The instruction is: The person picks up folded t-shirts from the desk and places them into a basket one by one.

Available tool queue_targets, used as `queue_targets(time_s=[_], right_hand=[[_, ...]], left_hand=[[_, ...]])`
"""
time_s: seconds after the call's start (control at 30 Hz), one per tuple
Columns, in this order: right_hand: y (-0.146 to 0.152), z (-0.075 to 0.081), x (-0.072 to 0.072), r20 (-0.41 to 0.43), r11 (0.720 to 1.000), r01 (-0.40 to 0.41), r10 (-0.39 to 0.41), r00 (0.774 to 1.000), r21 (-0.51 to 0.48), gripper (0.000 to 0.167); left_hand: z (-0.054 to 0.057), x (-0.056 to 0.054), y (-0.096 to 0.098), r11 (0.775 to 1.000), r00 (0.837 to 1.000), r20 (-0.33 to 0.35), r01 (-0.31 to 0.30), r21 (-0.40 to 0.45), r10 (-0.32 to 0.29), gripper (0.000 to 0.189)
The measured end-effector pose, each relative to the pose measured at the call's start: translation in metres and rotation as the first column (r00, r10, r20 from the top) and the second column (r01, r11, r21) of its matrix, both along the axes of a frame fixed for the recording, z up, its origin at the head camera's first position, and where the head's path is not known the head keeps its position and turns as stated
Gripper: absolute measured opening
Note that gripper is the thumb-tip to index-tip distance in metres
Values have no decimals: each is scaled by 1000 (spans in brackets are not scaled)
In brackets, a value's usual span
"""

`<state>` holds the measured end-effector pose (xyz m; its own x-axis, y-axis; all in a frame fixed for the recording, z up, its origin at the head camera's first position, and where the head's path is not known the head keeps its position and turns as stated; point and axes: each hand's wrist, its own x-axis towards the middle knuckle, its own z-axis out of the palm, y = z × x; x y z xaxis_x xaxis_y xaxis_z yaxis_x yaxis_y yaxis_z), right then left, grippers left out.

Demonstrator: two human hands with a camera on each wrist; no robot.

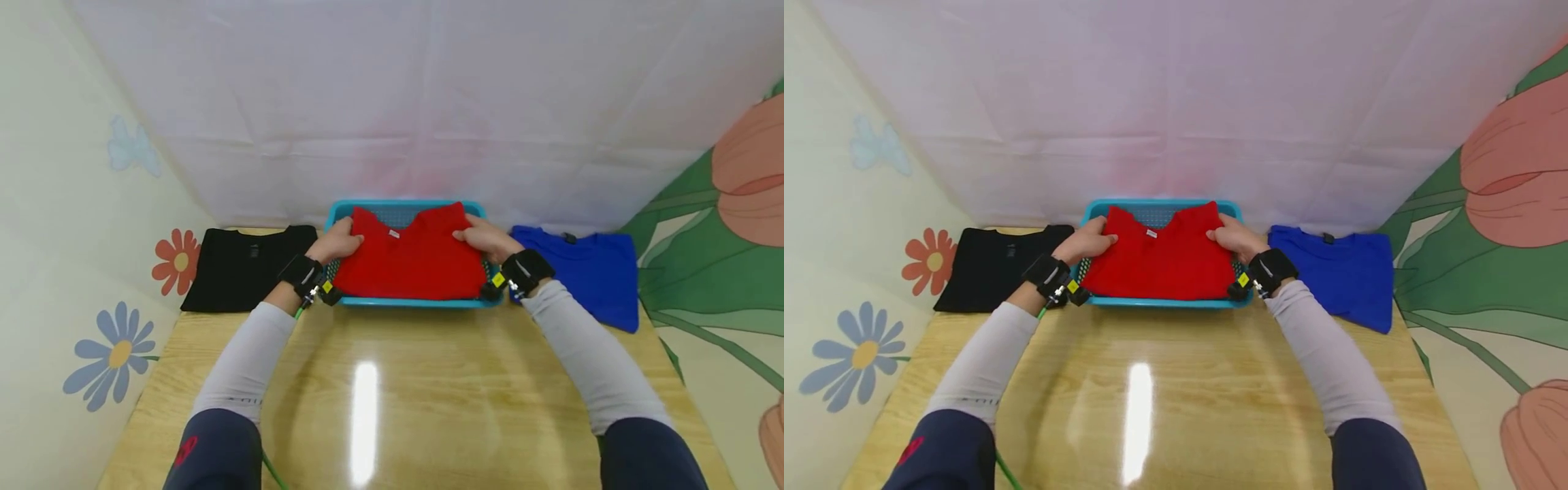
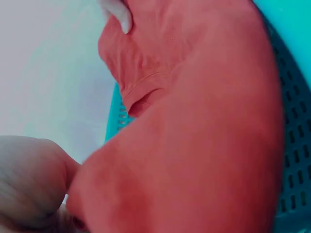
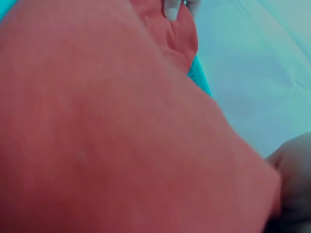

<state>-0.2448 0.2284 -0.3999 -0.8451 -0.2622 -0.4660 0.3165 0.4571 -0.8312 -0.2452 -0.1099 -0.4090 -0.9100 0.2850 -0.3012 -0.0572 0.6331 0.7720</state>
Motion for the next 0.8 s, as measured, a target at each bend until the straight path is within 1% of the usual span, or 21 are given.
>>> queue_targets(time_s=[0.13,0.23,0.33,0.37,0.43,0.47,0.5,0.53,0.6,0.67,0.7,0.73,0.77,0.8], right_hand=[[-8,-1,1,-6,1000,-2,2,1000,-12,79],[-13,-2,-2,4,1000,-10,10,1000,-9,78],[-20,-5,-5,13,1000,-17,17,1000,25,77],[-22,-6,-7,15,999,-21,20,1000,47,77],[-25,-10,-10,30,996,-23,20,999,91,77],[-26,-12,-11,31,994,-29,26,999,108,77],[-26,-15,-12,28,991,-37,34,999,127,77],[-26,-18,-13,24,988,-45,42,999,145,77],[-26,-23,-15,27,984,-60,56,998,166,79],[-25,-26,-16,25,970,-93,90,996,224,78],[-25,-29,-18,27,959,-108,105,994,262,78],[-25,-30,-19,35,944,-126,121,992,304,77],[-26,-31,-20,44,924,-148,142,989,354,76],[-27,-31,-20,50,895,-171,166,985,412,75]], left_hand=[[-3,-1,3,999,1000,3,-19,-34,19,67],[-6,0,4,999,999,13,-36,-23,37,66],[-6,0,5,998,999,12,-52,-23,52,55],[-6,-1,6,998,998,23,-53,-39,54,50],[-7,-5,10,993,998,50,-42,-114,48,54],[-7,-7,12,987,997,69,-29,-161,40,55],[-8,-10,15,975,996,85,-10,-220,29,59],[-9,-14,18,960,994,105,13,-281,18,63],[-13,-20,23,922,991,137,59,-383,-7,70],[-15,-24,28,881,988,152,99,-463,-31,66],[-16,-25,30,859,987,156,115,-499,-41,63],[-17,-26,32,845,985,163,126,-520,-47,57],[-17,-27,33,829,985,162,137,-542,-56,51],[-17,-27,34,816,985,161,145,-560,-65,45]])
